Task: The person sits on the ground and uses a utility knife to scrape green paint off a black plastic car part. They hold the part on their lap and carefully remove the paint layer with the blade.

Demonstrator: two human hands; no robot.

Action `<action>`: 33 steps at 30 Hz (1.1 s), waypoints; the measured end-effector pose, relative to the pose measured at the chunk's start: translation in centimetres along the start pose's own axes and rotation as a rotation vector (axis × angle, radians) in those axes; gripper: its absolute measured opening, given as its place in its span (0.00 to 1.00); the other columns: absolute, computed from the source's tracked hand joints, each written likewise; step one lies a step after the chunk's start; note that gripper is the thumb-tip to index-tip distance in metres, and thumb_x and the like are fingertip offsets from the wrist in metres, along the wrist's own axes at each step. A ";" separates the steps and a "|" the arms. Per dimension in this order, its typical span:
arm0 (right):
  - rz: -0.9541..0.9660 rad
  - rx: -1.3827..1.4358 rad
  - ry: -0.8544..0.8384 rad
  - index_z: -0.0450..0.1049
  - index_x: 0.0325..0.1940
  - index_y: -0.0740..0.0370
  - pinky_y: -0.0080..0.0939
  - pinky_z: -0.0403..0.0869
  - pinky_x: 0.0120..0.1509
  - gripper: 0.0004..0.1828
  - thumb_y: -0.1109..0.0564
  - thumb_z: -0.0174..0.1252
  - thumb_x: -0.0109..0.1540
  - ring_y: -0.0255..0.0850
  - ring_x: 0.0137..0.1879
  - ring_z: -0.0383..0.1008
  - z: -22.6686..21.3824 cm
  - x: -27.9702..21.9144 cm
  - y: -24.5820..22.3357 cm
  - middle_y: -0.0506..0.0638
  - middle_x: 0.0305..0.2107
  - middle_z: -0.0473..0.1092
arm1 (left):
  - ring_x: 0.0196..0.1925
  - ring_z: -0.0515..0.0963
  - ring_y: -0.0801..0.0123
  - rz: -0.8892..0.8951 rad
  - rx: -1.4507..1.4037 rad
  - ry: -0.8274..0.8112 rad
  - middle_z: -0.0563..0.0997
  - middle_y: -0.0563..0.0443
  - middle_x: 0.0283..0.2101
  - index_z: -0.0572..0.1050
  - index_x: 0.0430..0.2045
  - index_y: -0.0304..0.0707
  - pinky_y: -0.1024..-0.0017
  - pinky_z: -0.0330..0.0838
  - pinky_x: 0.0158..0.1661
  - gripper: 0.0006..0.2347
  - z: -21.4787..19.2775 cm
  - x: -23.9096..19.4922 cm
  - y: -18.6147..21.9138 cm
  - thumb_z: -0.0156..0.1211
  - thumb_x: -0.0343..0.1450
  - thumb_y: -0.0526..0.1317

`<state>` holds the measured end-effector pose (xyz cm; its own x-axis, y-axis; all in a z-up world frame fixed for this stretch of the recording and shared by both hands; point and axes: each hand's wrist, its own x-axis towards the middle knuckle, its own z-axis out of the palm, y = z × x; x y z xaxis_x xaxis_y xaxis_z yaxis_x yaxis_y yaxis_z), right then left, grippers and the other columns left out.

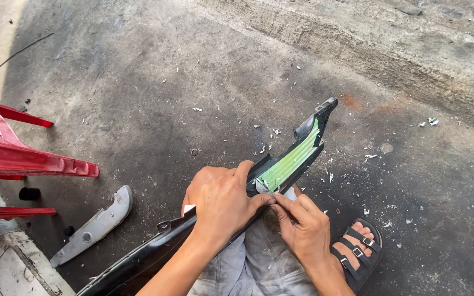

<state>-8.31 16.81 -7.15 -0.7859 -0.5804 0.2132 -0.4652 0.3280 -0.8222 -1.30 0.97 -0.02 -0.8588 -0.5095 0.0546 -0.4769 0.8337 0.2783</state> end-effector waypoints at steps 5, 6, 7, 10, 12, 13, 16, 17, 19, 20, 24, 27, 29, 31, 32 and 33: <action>0.021 0.015 0.032 0.84 0.43 0.57 0.35 0.61 0.22 0.11 0.60 0.69 0.55 0.32 0.19 0.60 -0.1 -0.1 -0.2 0.44 0.19 0.67 | 0.17 0.80 0.58 -0.094 0.043 -0.054 0.80 0.47 0.22 0.70 0.28 0.39 0.65 0.74 0.21 0.26 1.2 -0.1 0.3 0.78 0.58 0.59; 0.020 0.014 0.032 0.84 0.43 0.57 0.35 0.61 0.22 0.11 0.60 0.69 0.55 0.32 0.19 0.60 -0.1 -0.3 -0.1 0.44 0.19 0.67 | 0.17 0.80 0.58 -0.095 0.041 -0.054 0.80 0.47 0.22 0.70 0.28 0.39 0.65 0.74 0.21 0.26 1.4 0.1 0.4 0.78 0.58 0.59; 0.055 0.001 0.041 0.84 0.44 0.58 0.35 0.61 0.23 0.12 0.59 0.68 0.56 0.33 0.19 0.60 -0.1 -0.4 0.0 0.45 0.18 0.66 | 0.14 0.77 0.64 -0.091 0.121 -0.044 0.79 0.49 0.21 0.70 0.26 0.39 0.68 0.71 0.19 0.28 1.5 0.2 0.5 0.76 0.58 0.64; 0.064 0.017 0.062 0.84 0.44 0.60 0.35 0.62 0.24 0.12 0.59 0.67 0.56 0.34 0.20 0.60 0.3 -0.6 0.0 0.45 0.18 0.65 | 0.12 0.75 0.67 -0.079 0.148 0.003 0.78 0.50 0.21 0.70 0.25 0.38 0.70 0.70 0.17 0.31 1.4 -0.1 0.3 0.76 0.57 0.68; 0.041 0.040 0.077 0.84 0.44 0.60 0.34 0.61 0.24 0.12 0.60 0.68 0.56 0.33 0.21 0.60 0.5 -0.5 0.1 0.45 0.18 0.64 | 0.13 0.75 0.64 -0.067 0.092 0.040 0.78 0.49 0.22 0.70 0.26 0.37 0.68 0.71 0.17 0.30 1.0 -0.3 -0.4 0.77 0.57 0.66; 0.003 0.085 0.024 0.84 0.44 0.59 0.32 0.69 0.36 0.13 0.60 0.68 0.55 0.32 0.21 0.62 0.5 -0.5 0.3 0.44 0.19 0.67 | 0.17 0.78 0.61 -0.036 0.036 0.012 0.80 0.47 0.24 0.71 0.29 0.36 0.66 0.73 0.22 0.29 0.8 -0.3 -1.0 0.77 0.56 0.62; -0.088 0.112 -0.062 0.84 0.44 0.57 0.32 0.70 0.36 0.14 0.60 0.69 0.54 0.32 0.21 0.63 0.0 -0.3 -0.1 0.42 0.20 0.68 | 0.30 0.82 0.54 0.067 -0.059 -0.080 0.82 0.41 0.34 0.70 0.45 0.29 0.63 0.74 0.33 0.34 0.1 -0.3 -2.1 0.78 0.54 0.55; -0.151 0.102 -0.101 0.84 0.43 0.55 0.33 0.63 0.24 0.14 0.59 0.70 0.53 0.32 0.21 0.61 -0.2 -0.3 -0.3 0.42 0.20 0.67 | 0.38 0.83 0.51 0.130 -0.091 -0.136 0.82 0.37 0.42 0.68 0.57 0.22 0.61 0.75 0.38 0.42 -0.1 -0.4 -2.4 0.79 0.53 0.52; -0.148 0.061 -0.102 0.84 0.44 0.54 0.33 0.63 0.23 0.14 0.59 0.69 0.54 0.31 0.20 0.61 -0.3 -0.6 -0.5 0.41 0.20 0.66 | 0.34 0.84 0.51 0.097 -0.088 -0.153 0.83 0.37 0.38 0.68 0.58 0.23 0.61 0.75 0.34 0.42 -0.1 -0.6 -2.3 0.78 0.54 0.54; -0.159 0.024 -0.102 0.84 0.45 0.54 0.33 0.62 0.23 0.14 0.59 0.68 0.54 0.31 0.19 0.60 -0.3 -0.6 -0.6 0.41 0.19 0.65 | 0.29 0.84 0.51 0.062 -0.079 -0.156 0.84 0.37 0.33 0.68 0.59 0.24 0.61 0.76 0.31 0.42 -0.2 -0.6 -2.3 0.78 0.55 0.55; -0.179 -0.059 -0.074 0.83 0.46 0.54 0.35 0.65 0.24 0.14 0.58 0.68 0.55 0.34 0.20 0.62 -0.3 -0.6 -0.6 0.42 0.21 0.65 | 0.30 0.83 0.56 0.062 -0.070 -0.053 0.83 0.41 0.32 0.72 0.54 0.26 0.64 0.75 0.32 0.39 -0.6 -0.5 -1.6 0.79 0.53 0.53; -0.147 -0.103 -0.059 0.84 0.45 0.53 0.35 0.65 0.24 0.14 0.57 0.68 0.55 0.33 0.20 0.62 -0.4 -0.4 -0.8 0.42 0.20 0.64 | 0.28 0.82 0.58 0.056 -0.063 -0.062 0.82 0.43 0.30 0.73 0.52 0.28 0.65 0.74 0.31 0.38 -0.7 -0.3 -1.4 0.80 0.52 0.54; -0.132 -0.121 -0.056 0.84 0.45 0.53 0.37 0.61 0.22 0.13 0.57 0.68 0.55 0.34 0.19 0.58 -0.6 -0.1 -0.6 0.42 0.18 0.60 | 0.24 0.80 0.62 0.020 -0.088 -0.002 0.80 0.47 0.26 0.75 0.41 0.33 0.67 0.72 0.26 0.30 -0.6 -0.3 -1.1 0.80 0.53 0.52; -0.094 -0.110 -0.056 0.85 0.44 0.53 0.37 0.64 0.23 0.12 0.56 0.69 0.55 0.34 0.19 0.61 -0.6 0.0 -0.6 0.43 0.19 0.64 | 0.21 0.79 0.62 -0.016 -0.089 -0.014 0.80 0.47 0.24 0.75 0.36 0.34 0.67 0.72 0.24 0.27 -0.7 -0.1 -0.8 0.81 0.53 0.53; -0.057 -0.099 -0.056 0.85 0.43 0.53 0.37 0.66 0.24 0.12 0.56 0.69 0.55 0.34 0.19 0.65 -0.7 0.0 -0.4 0.43 0.21 0.69 | 0.18 0.77 0.63 -0.051 -0.091 -0.024 0.79 0.48 0.23 0.76 0.30 0.34 0.66 0.72 0.23 0.26 -0.7 0.0 -0.5 0.82 0.54 0.54; -0.058 -0.100 -0.056 0.85 0.43 0.53 0.37 0.66 0.24 0.12 0.56 0.69 0.55 0.34 0.19 0.65 -0.7 0.1 -0.3 0.43 0.21 0.69 | 0.18 0.77 0.63 -0.051 -0.092 -0.024 0.79 0.48 0.23 0.76 0.30 0.34 0.66 0.72 0.23 0.26 -0.5 0.0 -0.5 0.82 0.54 0.54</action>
<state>-8.49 17.19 -6.49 -0.7338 -0.6405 0.2265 -0.5497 0.3639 -0.7519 -1.00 0.47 0.31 -0.8385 -0.5447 0.0153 -0.5020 0.7830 0.3674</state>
